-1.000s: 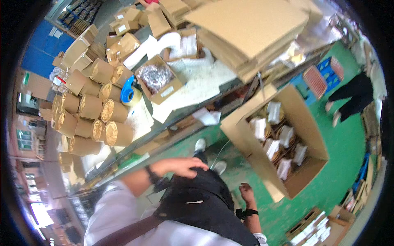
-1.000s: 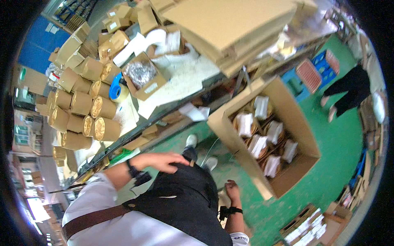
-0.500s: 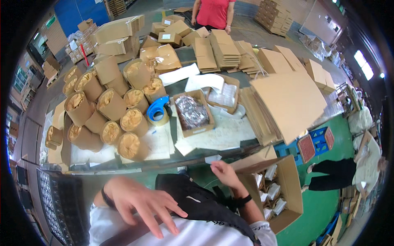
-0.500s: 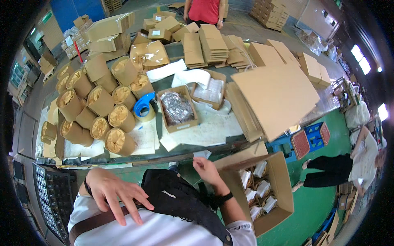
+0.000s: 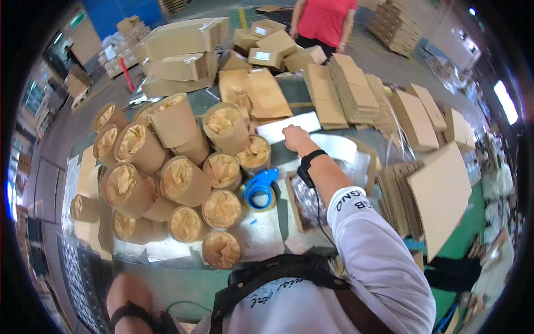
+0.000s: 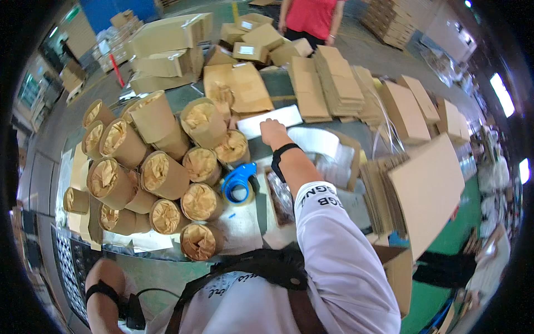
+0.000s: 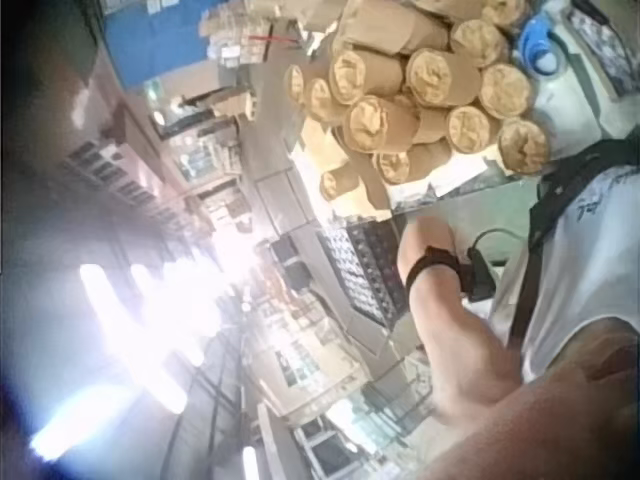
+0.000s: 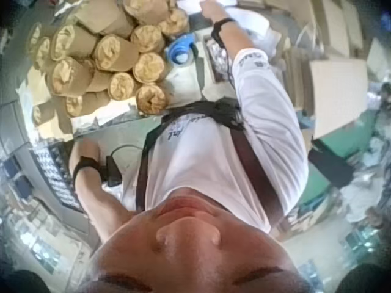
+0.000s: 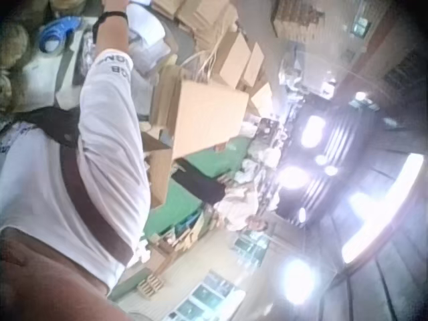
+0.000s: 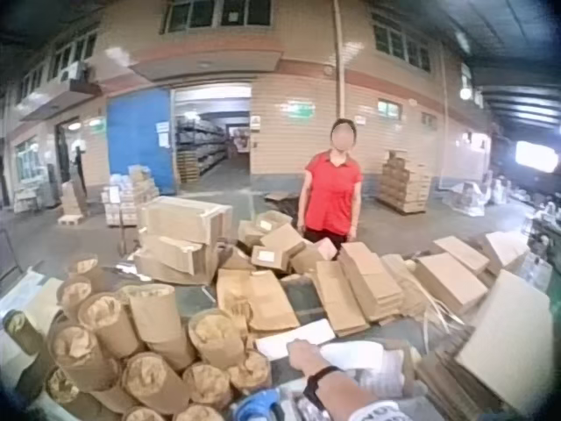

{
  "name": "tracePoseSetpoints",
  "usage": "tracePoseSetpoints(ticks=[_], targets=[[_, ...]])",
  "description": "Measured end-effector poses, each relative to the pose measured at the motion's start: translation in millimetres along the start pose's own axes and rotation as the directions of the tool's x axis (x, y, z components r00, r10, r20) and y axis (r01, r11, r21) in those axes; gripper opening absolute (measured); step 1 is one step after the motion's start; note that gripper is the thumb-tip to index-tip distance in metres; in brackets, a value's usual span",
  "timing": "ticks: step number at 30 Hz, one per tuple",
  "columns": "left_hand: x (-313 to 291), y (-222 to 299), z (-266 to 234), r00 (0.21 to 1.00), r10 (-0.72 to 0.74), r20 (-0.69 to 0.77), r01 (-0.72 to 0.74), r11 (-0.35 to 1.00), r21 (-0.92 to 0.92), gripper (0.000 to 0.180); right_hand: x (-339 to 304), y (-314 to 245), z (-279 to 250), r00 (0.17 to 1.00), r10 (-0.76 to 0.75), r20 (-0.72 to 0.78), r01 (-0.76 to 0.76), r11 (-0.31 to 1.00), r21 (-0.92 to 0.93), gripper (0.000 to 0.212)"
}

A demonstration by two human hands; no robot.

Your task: The person is assembling cardboard boxes, filling them with wrapped items and documents, and taping them shut.

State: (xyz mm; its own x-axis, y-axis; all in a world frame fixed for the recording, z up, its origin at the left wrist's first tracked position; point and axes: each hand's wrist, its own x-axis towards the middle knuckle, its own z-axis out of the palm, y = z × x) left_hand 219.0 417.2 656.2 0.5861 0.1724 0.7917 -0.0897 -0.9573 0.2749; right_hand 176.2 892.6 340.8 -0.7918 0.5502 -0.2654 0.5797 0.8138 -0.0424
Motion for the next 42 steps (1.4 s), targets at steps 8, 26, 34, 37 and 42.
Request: tracePoseSetpoints(ticks=[8, 26, 34, 37, 42], targets=[[-185, -43, 11, -0.271, -0.894, -0.356, 0.709, 0.065, -0.702, 0.026, 74, -7, 40, 0.987, -0.151, -0.057, 0.139, 0.975, -0.173, 0.067], [-100, -196, -11, 0.296, -0.620, -0.726, 0.943, 0.312, 0.117, 0.048, -197, 4, -132, 0.802, -0.059, -0.594, 0.492, -0.500, 0.713, 0.085], [-58, -242, 88, 0.277, -0.832, -0.481, 0.682, 0.523, -0.512, 0.099, -346, -9, -77, 0.827, 0.141, -0.544, 0.532, -0.508, 0.678, 0.077], [-49, -241, 141, 0.354, -0.858, -0.372, 0.285, 0.478, -0.831, 0.088, -404, 6, -47, 0.867, 0.184, -0.463, 0.497, -0.383, 0.778, 0.078], [-29, -244, 237, 0.325, -0.913, -0.248, 0.108, 0.297, -0.949, 0.092, -487, 16, -13, 0.821, 0.335, -0.463, 0.543, -0.205, 0.814, 0.085]])
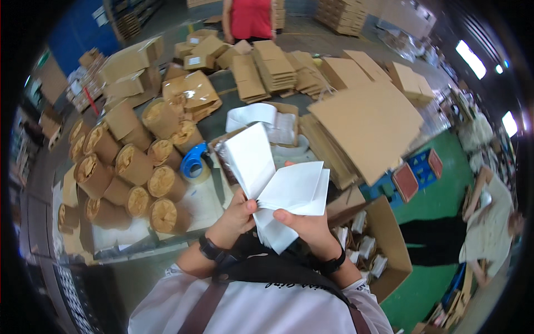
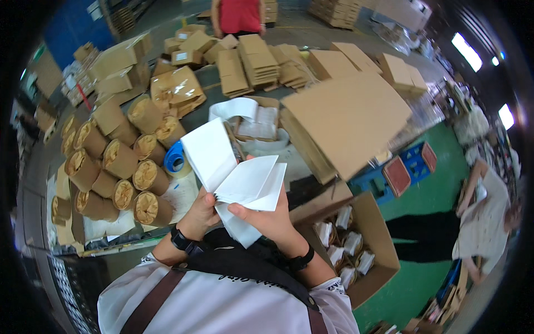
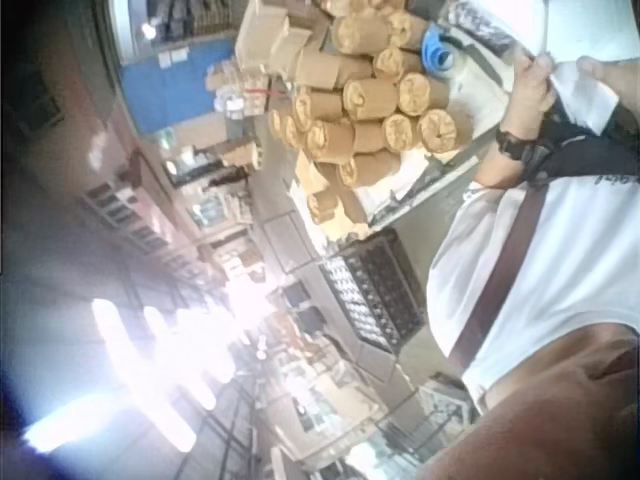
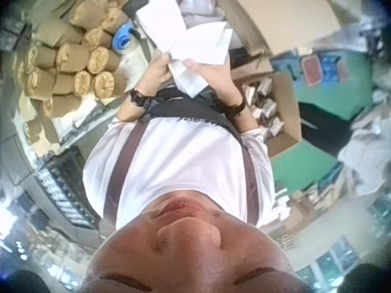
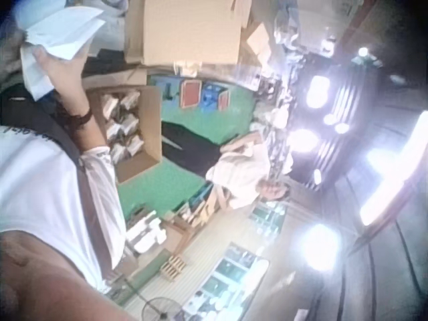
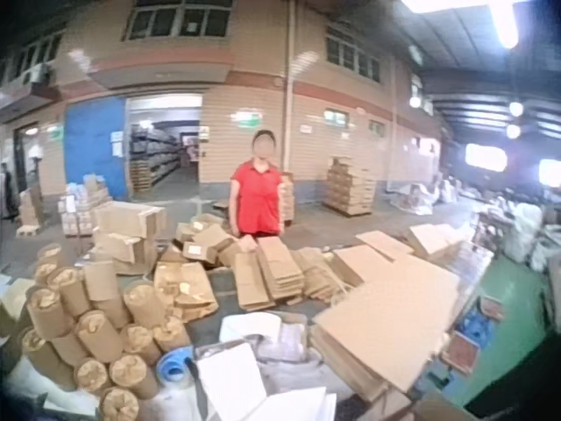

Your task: The person is assembling cardboard boxes, filling them with wrapped items and documents, and taping them shut.

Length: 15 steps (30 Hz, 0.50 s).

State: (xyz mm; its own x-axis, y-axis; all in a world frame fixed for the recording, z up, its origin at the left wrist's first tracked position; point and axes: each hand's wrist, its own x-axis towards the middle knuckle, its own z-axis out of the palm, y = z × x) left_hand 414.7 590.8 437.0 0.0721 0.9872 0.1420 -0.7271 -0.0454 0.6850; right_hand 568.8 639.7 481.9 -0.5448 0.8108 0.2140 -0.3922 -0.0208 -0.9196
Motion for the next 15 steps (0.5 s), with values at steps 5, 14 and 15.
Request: tracePoseSetpoints(ticks=[5, 14, 15], targets=[[-2, -56, 36, 0.999, -0.007, 0.045, 0.009, 0.999, -0.051, 0.091, -66, -9, -32, 0.988, -0.028, -0.151, 0.018, 0.998, -0.064, 0.083], [4, -97, 65, 0.975, -0.211, 0.073, 0.214, 0.976, -0.030, 0.096, -102, -23, -61, 0.910, -0.264, -0.321, 0.194, 0.953, -0.234, 0.083], [9, -97, 67, 0.968, -0.231, 0.100, 0.237, 0.971, -0.046, 0.096, -101, -24, -64, 0.913, -0.236, -0.333, 0.165, 0.960, -0.227, 0.082]])
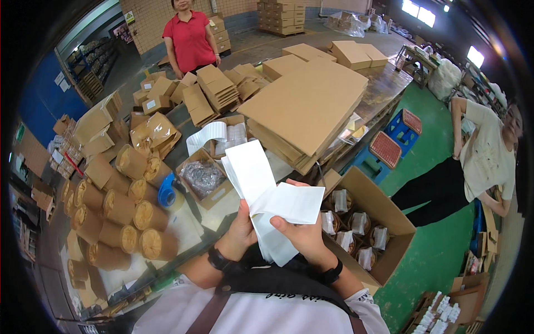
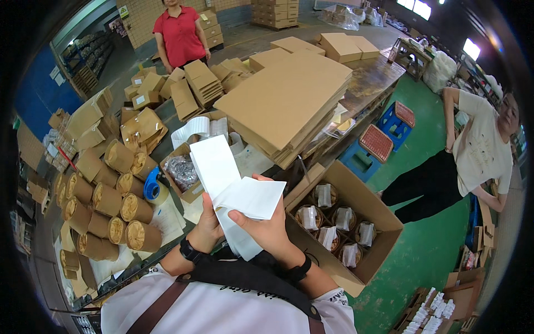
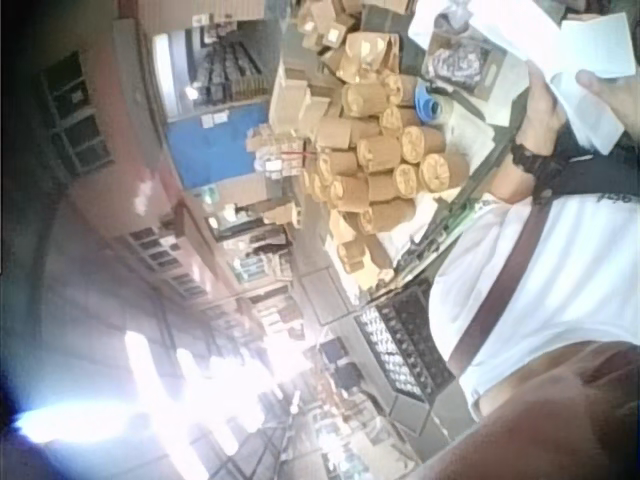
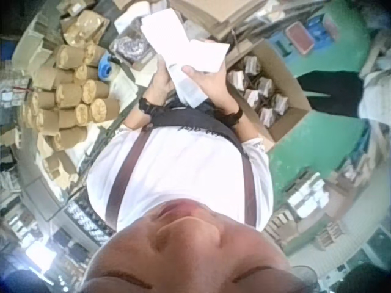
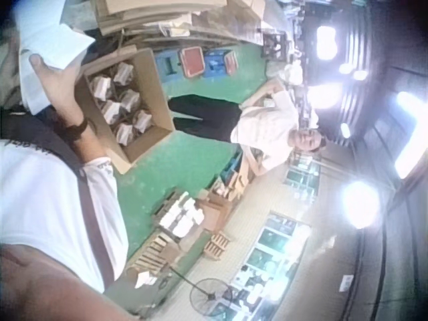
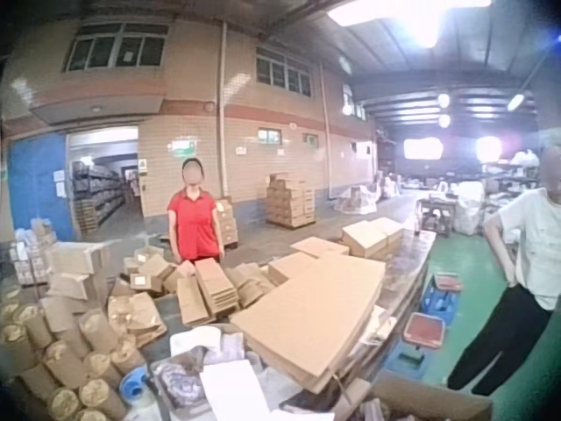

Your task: The person is assembling cardboard boxes, filling them with wrapped items and documents, and taping them shut.

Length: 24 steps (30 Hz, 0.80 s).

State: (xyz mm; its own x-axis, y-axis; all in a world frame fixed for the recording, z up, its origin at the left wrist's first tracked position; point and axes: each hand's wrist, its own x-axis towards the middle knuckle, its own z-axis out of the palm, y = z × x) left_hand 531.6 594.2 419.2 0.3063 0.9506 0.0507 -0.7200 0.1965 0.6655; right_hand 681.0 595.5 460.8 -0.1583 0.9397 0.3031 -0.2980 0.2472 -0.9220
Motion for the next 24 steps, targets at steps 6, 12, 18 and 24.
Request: tracePoseSetpoints(ticks=[6, 12, 18, 24], targets=[[-2, -1, -5, 0.999, 0.000, 0.046, 0.002, 0.999, -0.046, 0.089, -1, -1, -1, 0.999, 0.036, 0.019, -0.037, 0.999, 0.018, 0.078], [-3, 5, -6, 0.999, 0.047, 0.022, -0.048, 0.995, 0.092, 0.067, -4, 6, -2, 0.994, 0.108, -0.004, -0.105, 0.978, 0.181, 0.072], [-10, 3, -18, 0.999, -0.011, 0.031, 0.006, 0.991, 0.132, 0.062, -2, 12, -2, 0.985, 0.169, 0.035, -0.172, 0.955, 0.241, 0.075], [-4, 4, -8, 0.998, -0.012, -0.057, 0.023, 0.978, 0.206, 0.072, 1, 11, -6, 0.982, 0.189, 0.030, -0.190, 0.950, 0.249, 0.077]])
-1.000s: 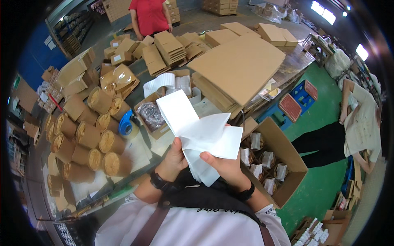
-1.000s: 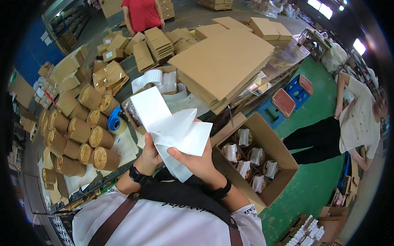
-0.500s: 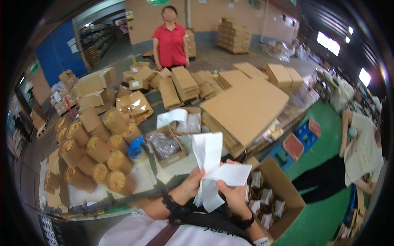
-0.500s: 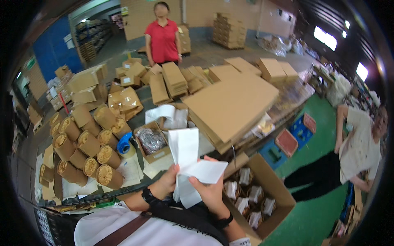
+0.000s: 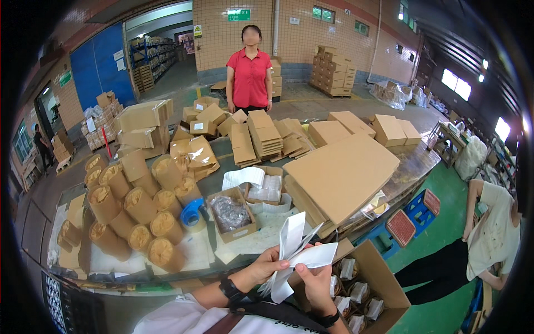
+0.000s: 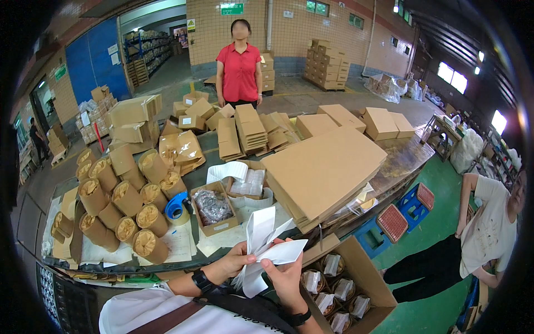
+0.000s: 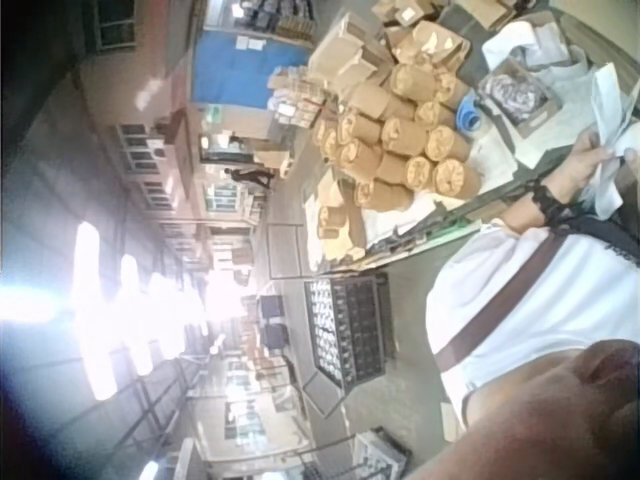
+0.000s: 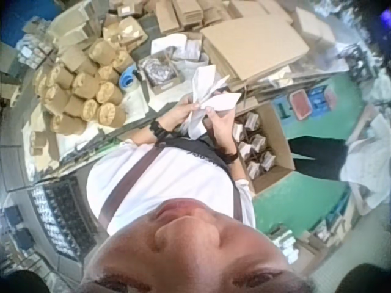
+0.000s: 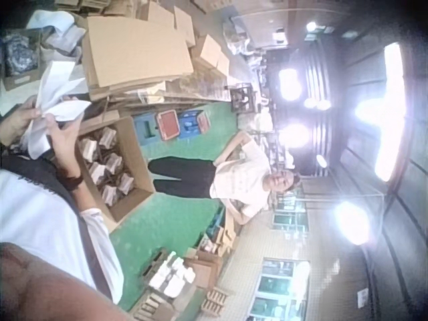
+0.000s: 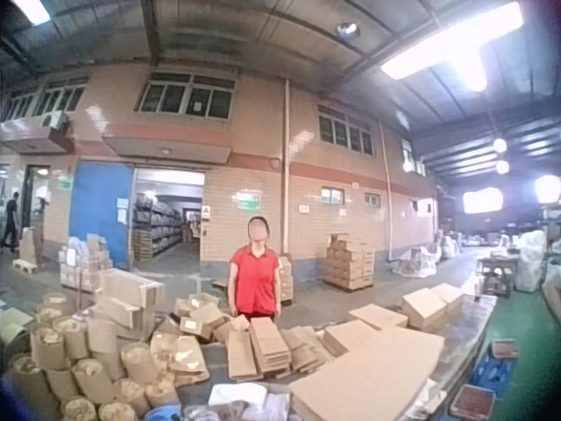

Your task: The person is assembling cardboard boxes, filling them with wrapped items and documents, and taping them shut.

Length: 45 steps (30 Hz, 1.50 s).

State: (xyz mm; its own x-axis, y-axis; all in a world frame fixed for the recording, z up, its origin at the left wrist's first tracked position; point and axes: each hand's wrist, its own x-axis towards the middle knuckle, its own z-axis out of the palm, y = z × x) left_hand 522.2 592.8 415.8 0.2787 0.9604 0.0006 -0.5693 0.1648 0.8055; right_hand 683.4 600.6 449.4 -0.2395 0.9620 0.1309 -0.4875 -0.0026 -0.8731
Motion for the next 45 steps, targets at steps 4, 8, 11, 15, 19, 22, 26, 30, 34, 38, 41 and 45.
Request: tracePoseSetpoints(ticks=[4, 8, 11, 15, 19, 22, 26, 30, 34, 38, 41, 45], targets=[[3, -7, -9, 0.998, 0.014, 0.068, -0.009, 0.998, -0.064, 0.064, 0, 3, -3, 1.000, -0.003, 0.024, 0.004, 0.999, -0.045, 0.090], [7, -7, -4, 0.996, 0.032, 0.078, -0.027, 0.998, -0.058, 0.063, -2, 7, -13, 0.995, 0.022, 0.100, -0.007, 0.990, -0.142, 0.103], [7, -7, -4, 0.996, 0.030, 0.078, -0.027, 0.999, -0.045, 0.064, -1, 10, -19, 0.992, 0.052, 0.114, -0.026, 0.976, -0.217, 0.104], [7, -5, -2, 0.996, 0.007, 0.084, -0.004, 0.999, -0.042, 0.065, 0, 6, -16, 0.994, 0.059, 0.093, -0.041, 0.981, -0.189, 0.104], [11, -9, -3, 0.996, 0.025, 0.089, -0.023, 1.000, -0.021, 0.064, 0, 6, -18, 0.994, 0.061, 0.088, -0.045, 0.984, -0.171, 0.105], [12, -9, -2, 0.996, 0.018, 0.089, -0.016, 1.000, -0.025, 0.064, 1, 5, -21, 0.993, 0.074, 0.091, -0.056, 0.981, -0.187, 0.104], [14, -9, -1, 0.995, 0.010, 0.096, -0.008, 1.000, -0.028, 0.065, 2, 3, -23, 0.987, 0.119, 0.109, -0.089, 0.965, -0.247, 0.106], [14, -9, 2, 0.999, -0.006, 0.049, 0.005, 1.000, 0.019, 0.072, 7, 4, -26, 0.984, 0.109, 0.139, -0.067, 0.959, -0.277, 0.106], [14, -6, 6, 0.999, -0.013, 0.050, 0.013, 1.000, 0.012, 0.071, 7, 6, -26, 0.986, 0.107, 0.128, -0.070, 0.963, -0.261, 0.105], [15, -9, 0, 0.998, -0.023, 0.057, 0.021, 1.000, 0.022, 0.073, 7, -1, -20, 0.986, 0.110, 0.126, -0.078, 0.969, -0.236, 0.103], [14, -11, -3, 0.998, -0.030, 0.057, 0.028, 0.999, 0.031, 0.075, 5, -8, -12, 0.988, 0.097, 0.118, -0.070, 0.975, -0.213, 0.098], [12, -6, 3, 0.998, -0.024, 0.055, 0.022, 0.999, 0.033, 0.076, 7, -6, -13, 0.985, 0.073, 0.153, -0.042, 0.980, -0.195, 0.092]])
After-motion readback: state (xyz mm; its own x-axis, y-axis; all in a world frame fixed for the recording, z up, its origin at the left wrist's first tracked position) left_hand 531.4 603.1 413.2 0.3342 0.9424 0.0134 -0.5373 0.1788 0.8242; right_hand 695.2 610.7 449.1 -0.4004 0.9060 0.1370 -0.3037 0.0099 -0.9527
